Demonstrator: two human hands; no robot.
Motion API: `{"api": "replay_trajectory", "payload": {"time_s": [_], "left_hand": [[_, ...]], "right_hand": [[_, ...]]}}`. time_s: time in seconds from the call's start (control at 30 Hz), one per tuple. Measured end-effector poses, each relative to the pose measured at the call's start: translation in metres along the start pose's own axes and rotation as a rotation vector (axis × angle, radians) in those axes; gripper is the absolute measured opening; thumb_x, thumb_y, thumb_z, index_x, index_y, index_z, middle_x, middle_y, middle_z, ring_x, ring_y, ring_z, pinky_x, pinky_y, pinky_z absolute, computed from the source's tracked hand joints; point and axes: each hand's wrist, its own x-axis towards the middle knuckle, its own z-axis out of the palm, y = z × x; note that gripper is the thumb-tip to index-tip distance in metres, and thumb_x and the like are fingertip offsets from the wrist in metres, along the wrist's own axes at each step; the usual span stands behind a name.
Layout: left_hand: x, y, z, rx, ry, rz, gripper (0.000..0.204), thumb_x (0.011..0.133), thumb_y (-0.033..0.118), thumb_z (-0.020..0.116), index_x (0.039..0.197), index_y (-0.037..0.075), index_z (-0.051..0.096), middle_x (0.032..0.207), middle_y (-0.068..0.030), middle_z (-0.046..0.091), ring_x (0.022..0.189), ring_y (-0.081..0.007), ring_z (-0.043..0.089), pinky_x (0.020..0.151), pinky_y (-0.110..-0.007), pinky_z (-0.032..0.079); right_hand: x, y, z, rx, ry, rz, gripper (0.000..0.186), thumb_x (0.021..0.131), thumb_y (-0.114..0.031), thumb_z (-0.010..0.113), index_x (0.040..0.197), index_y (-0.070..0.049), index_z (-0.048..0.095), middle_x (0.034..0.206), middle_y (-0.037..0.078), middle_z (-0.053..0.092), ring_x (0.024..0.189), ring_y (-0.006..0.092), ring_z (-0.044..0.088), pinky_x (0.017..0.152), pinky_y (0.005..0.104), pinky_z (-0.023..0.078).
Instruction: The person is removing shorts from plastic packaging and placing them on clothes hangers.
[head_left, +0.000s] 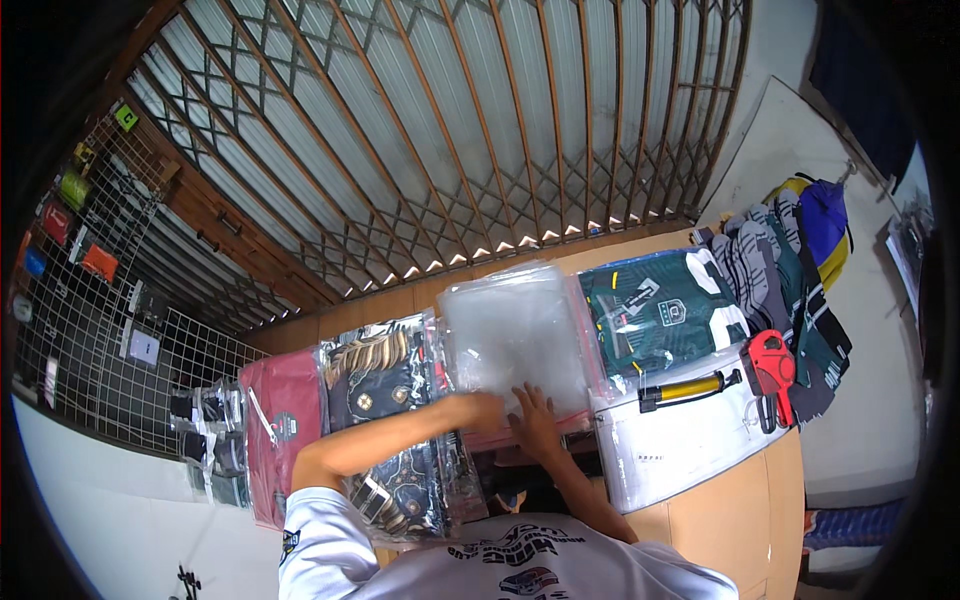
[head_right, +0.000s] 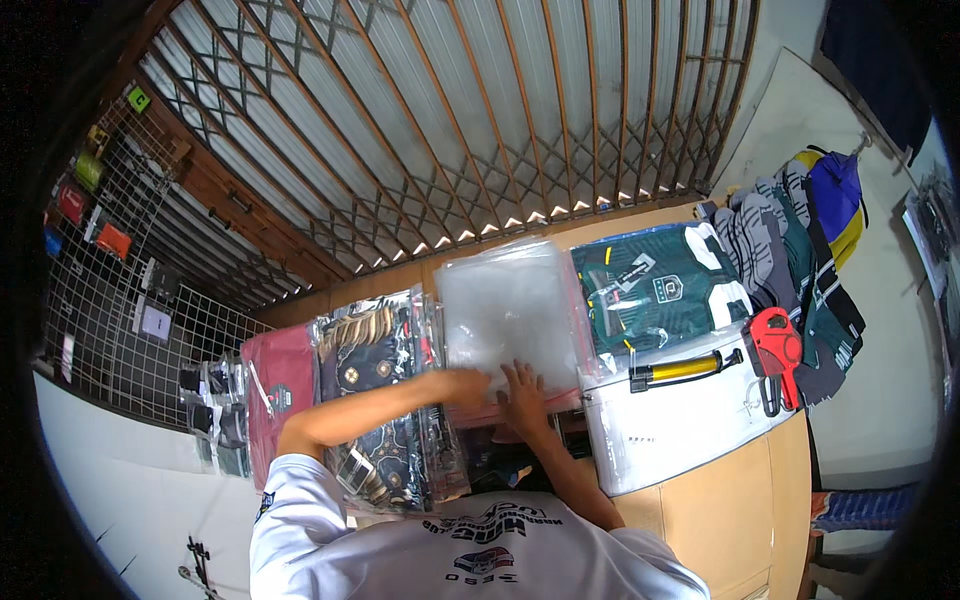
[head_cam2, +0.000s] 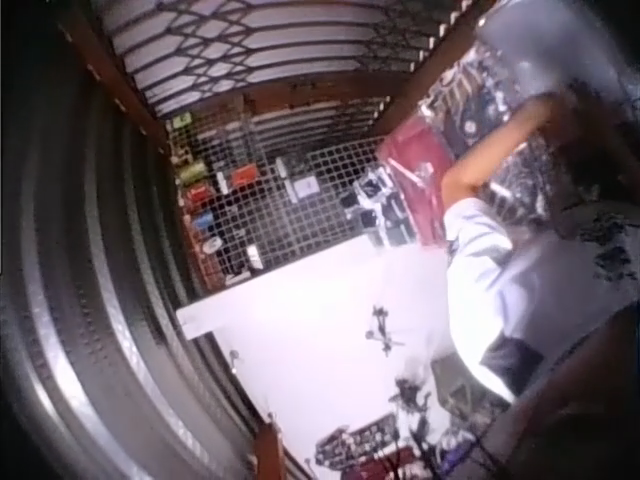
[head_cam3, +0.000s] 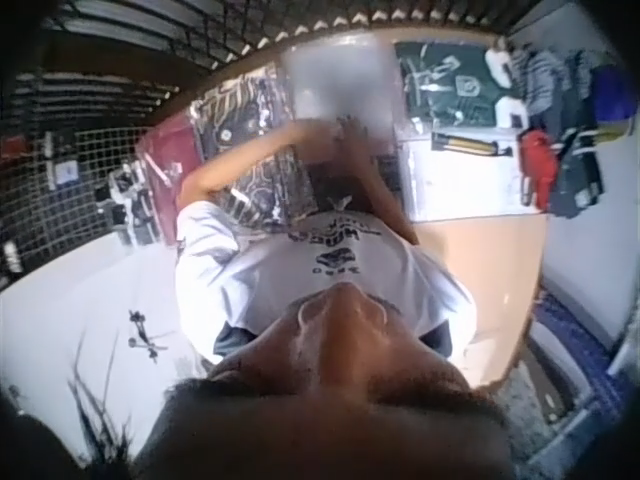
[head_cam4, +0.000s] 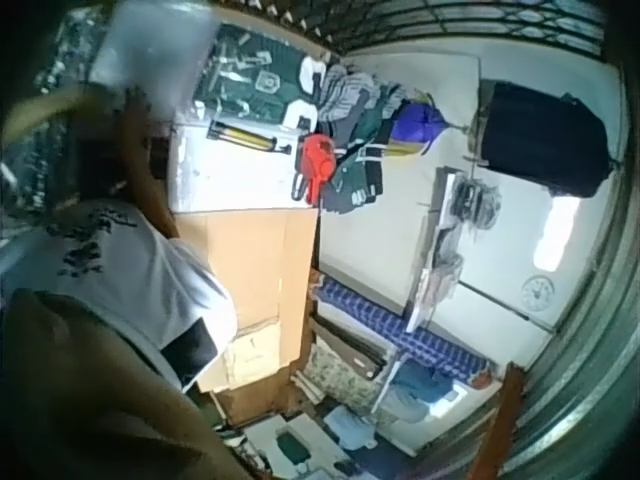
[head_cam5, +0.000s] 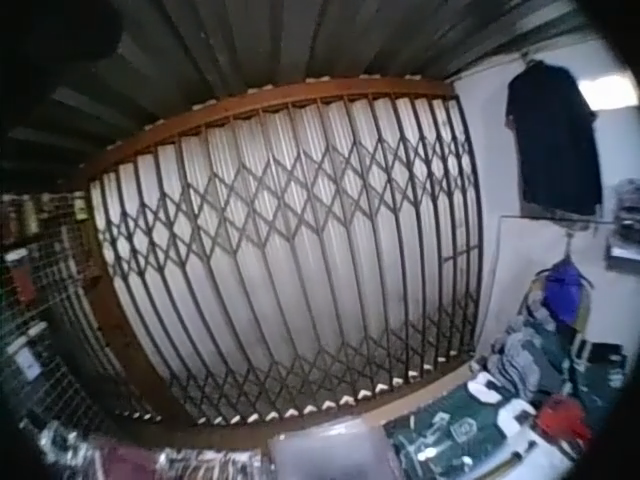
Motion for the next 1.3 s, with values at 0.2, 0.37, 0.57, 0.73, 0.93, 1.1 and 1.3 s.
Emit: {"api": "replay_trajectory", "payload": {"time_s": [0.2, 0.37, 0.57, 0.73, 0.93, 1.1, 1.3], "left_hand": [[-0.004, 0.003, 0.052, 0.043, -0.257, 0.128, 0.054, 0.089, 0.047, 0.06, 0.104, -0.005, 0.067, 0.1, -0.0255, 0.068, 0.093, -0.0385, 0.066, 0.082, -0.047, 0.051], [0.012, 0.004, 0.049, -0.04, -0.352, -0.035, 0.048, 0.085, 0.045, 0.063, 0.109, 0.004, 0.069, 0.101, -0.0194, 0.07, 0.09, -0.0335, 0.068, 0.081, -0.043, 0.053], [-0.021, 0.028, 0.045, 0.016, -0.137, -0.018, 0.048, 0.087, 0.042, 0.062, 0.113, 0.001, 0.064, 0.097, -0.0206, 0.07, 0.087, -0.0355, 0.068, 0.078, -0.044, 0.053], [-0.117, 0.092, 0.041, -0.178, 0.235, 0.354, 0.054, 0.092, 0.029, 0.059, 0.132, -0.005, 0.045, 0.123, -0.0272, 0.058, 0.115, -0.0417, 0.056, 0.098, -0.045, 0.045], [-0.212, 0.126, 0.125, -0.338, 0.409, 0.645, 0.058, 0.097, 0.034, 0.054, 0.141, -0.001, 0.04, 0.137, -0.0274, 0.049, 0.123, -0.0418, 0.051, 0.104, -0.045, 0.041], [-0.244, 0.124, 0.24, -0.83, 0.285, 0.479, 0.054, 0.098, 0.03, 0.058, 0.142, 0.003, 0.042, 0.131, -0.0182, 0.058, 0.119, -0.0241, 0.059, 0.097, -0.035, 0.048], [-0.232, 0.088, 0.418, -1.053, 0.355, 0.234, 0.058, 0.096, 0.033, 0.061, 0.14, -0.002, 0.043, 0.129, -0.0222, 0.058, 0.117, -0.0249, 0.059, 0.097, -0.034, 0.048]], "right_hand": [[-0.007, -0.028, -0.021, -0.244, 0.289, 0.023, 0.063, 0.081, -0.019, 0.069, 0.139, -0.008, 0.045, 0.148, 0.032, 0.03, 0.139, 0.0523, 0.022, 0.108, 0.0706, 0.015], [-0.014, -0.01, -0.014, -0.29, 0.226, 0.184, 0.062, 0.08, -0.017, 0.071, 0.136, -0.005, 0.047, 0.147, 0.037, 0.026, 0.139, 0.0545, 0.02, 0.108, 0.0704, 0.014], [-0.039, -0.02, -0.02, -0.043, 0.464, -0.119, 0.046, 0.083, -0.01, 0.065, 0.126, 0.001, 0.053, 0.142, 0.035, 0.035, 0.13, 0.0533, 0.035, 0.109, 0.0563, 0.03], [-0.099, -0.029, -0.014, -0.014, 0.561, -0.154, 0.031, 0.084, -0.005, 0.062, 0.113, 0.003, 0.06, 0.123, 0.028, 0.056, 0.112, 0.0437, 0.055, 0.096, 0.0453, 0.046], [-0.206, -0.02, 0.031, 0.148, 0.373, 0.066, 0.027, 0.085, -0.007, 0.064, 0.111, 0.001, 0.063, 0.097, 0.023, 0.068, 0.088, 0.0356, 0.068, 0.078, 0.04, 0.053], [-0.309, -0.018, 0.08, 0.174, 0.387, 0.307, 0.023, 0.084, -0.005, 0.063, 0.106, 0.0, 0.067, 0.091, 0.019, 0.071, 0.087, 0.0267, 0.071, 0.077, 0.0341, 0.056], [-0.417, 0.001, 0.125, 0.189, 0.307, 0.513, 0.027, 0.082, -0.011, 0.066, 0.105, 0.003, 0.067, 0.087, 0.018, 0.072, 0.082, 0.025, 0.072, 0.075, 0.034, 0.056]]}}
